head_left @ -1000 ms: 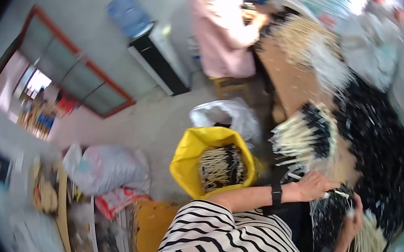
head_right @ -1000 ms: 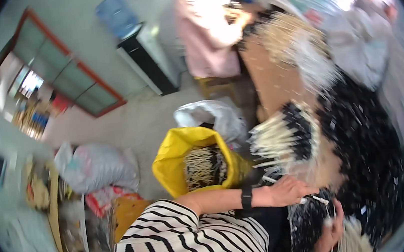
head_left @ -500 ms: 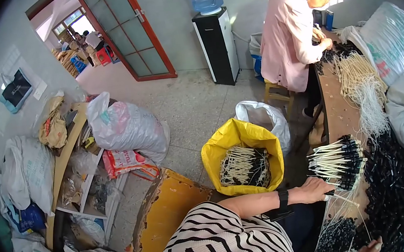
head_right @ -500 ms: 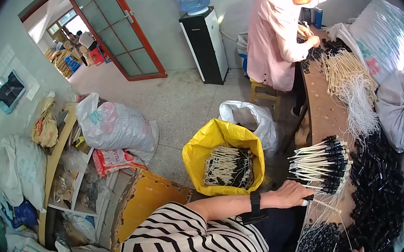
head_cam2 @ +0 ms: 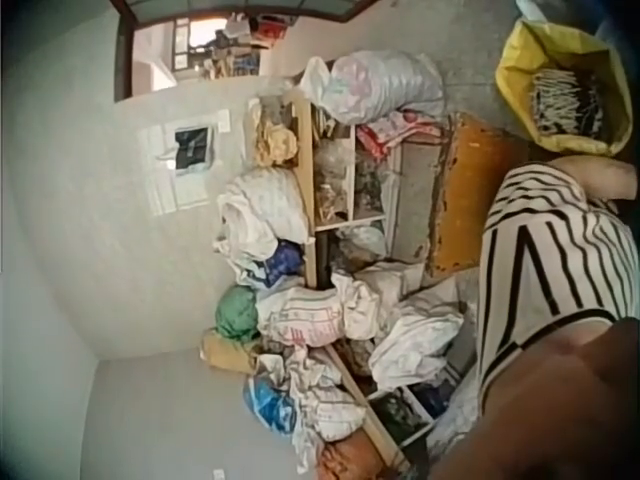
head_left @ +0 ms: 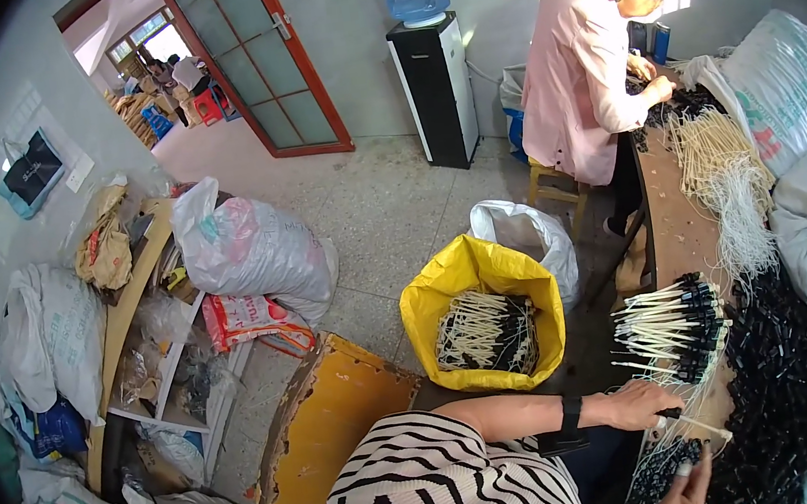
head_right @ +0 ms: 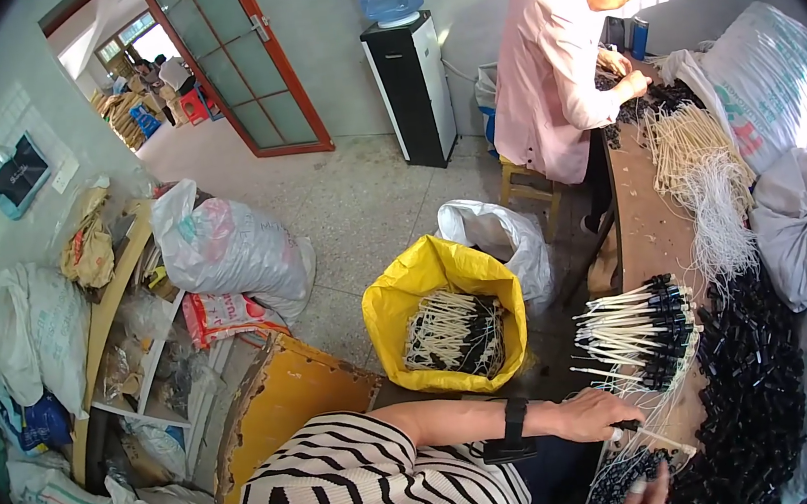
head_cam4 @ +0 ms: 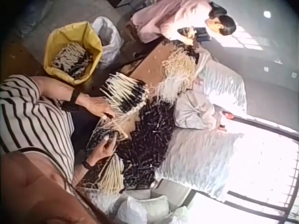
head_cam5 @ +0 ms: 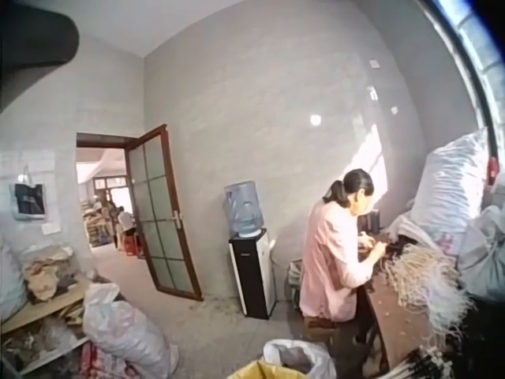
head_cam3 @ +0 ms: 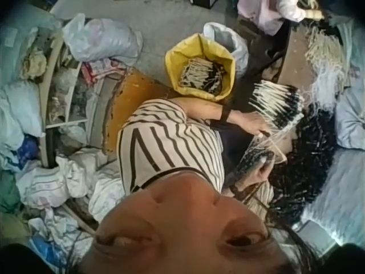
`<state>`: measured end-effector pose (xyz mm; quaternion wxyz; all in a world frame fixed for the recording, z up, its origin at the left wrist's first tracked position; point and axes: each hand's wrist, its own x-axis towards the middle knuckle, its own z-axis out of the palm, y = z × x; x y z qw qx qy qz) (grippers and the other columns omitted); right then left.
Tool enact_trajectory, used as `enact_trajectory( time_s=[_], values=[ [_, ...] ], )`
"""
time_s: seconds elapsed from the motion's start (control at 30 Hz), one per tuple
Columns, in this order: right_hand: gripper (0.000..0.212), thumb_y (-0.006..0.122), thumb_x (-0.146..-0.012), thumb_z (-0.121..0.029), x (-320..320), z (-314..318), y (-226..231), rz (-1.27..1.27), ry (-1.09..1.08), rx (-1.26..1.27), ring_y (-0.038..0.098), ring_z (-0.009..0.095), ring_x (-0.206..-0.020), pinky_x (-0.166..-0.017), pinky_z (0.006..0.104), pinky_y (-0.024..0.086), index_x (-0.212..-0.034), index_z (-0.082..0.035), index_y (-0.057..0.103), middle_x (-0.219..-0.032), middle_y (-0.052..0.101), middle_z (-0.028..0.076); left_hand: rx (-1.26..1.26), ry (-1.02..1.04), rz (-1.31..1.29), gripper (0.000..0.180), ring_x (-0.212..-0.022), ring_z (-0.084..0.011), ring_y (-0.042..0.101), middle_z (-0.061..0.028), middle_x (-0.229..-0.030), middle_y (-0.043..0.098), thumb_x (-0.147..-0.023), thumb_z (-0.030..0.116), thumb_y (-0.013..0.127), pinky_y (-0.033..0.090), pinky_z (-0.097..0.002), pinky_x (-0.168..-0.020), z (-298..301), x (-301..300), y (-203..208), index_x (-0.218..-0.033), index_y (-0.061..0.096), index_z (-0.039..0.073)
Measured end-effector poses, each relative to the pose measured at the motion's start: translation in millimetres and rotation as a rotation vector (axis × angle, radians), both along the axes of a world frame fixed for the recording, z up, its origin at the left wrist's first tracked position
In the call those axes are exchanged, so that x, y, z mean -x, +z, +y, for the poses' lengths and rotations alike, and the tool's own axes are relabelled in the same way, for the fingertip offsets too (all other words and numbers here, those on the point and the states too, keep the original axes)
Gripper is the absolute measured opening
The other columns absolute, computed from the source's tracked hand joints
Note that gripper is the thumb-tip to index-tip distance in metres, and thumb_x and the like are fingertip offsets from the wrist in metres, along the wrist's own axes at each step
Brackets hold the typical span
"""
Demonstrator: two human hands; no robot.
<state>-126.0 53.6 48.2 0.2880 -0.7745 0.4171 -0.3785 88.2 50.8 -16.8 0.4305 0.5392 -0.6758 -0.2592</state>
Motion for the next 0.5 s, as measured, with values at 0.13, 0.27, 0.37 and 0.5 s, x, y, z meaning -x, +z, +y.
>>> enact_trajectory(
  time_s=[0.13, 0.27, 0.37, 0.5],
  values=[
    [0.040, 0.060, -0.096, -0.025, -5.8, 12.2, 7.5, -0.162, -0.060, -0.062, 0.065, 0.031, -0.099, -0.087, 0.0387, 0.052, -0.122, 0.006, 0.061, -0.114, 0.066, 0.021, -0.191, 0.118, -0.179, 0.032, -0.081, -0.0373, 0.061, -0.0151, -0.083, 0.061, -0.079, 0.016, 0.062, 0.045, -0.0476, -0.065, -9.0, -4.2, -9.4, -0.108, 0.054, 0.007],
    [0.036, 0.060, -0.096, -0.020, -22.5, 25.4, -14.0, -0.115, 0.141, -0.509, 0.063, 0.023, -0.101, -0.086, 0.0348, 0.050, -0.122, 0.005, 0.061, -0.117, 0.066, 0.017, -0.132, -0.034, -0.142, 0.029, -0.075, -0.0355, 0.061, -0.0129, -0.080, 0.060, -0.076, 0.010, 0.061, 0.045, -0.0454, -0.062, -14.0, 11.8, 6.4, -0.105, 0.054, 0.007],
    [0.036, 0.060, -0.096, -0.021, -34.8, 32.5, -28.3, -0.190, 0.310, -0.482, 0.062, 0.019, -0.098, -0.082, 0.0311, 0.048, -0.123, 0.004, 0.061, -0.116, 0.066, 0.014, 0.163, -0.180, -0.048, 0.035, -0.074, -0.0361, 0.061, -0.0149, -0.078, 0.060, -0.071, 0.004, 0.058, 0.045, -0.0452, -0.061, -17.7, 26.8, -3.3, -0.106, 0.056, 0.008],
    [0.037, 0.058, -0.097, -0.023, -19.6, 27.2, -20.2, -0.159, 0.276, -0.572, 0.062, 0.020, -0.099, -0.084, 0.0339, 0.049, -0.122, 0.004, 0.062, -0.116, 0.066, 0.015, -0.099, -0.045, 0.042, 0.043, -0.080, -0.0363, 0.062, -0.0156, -0.081, 0.063, -0.072, 0.003, 0.059, 0.046, -0.0463, -0.065, -7.1, 10.7, 20.0, -0.115, 0.056, 0.008]
  ],
)
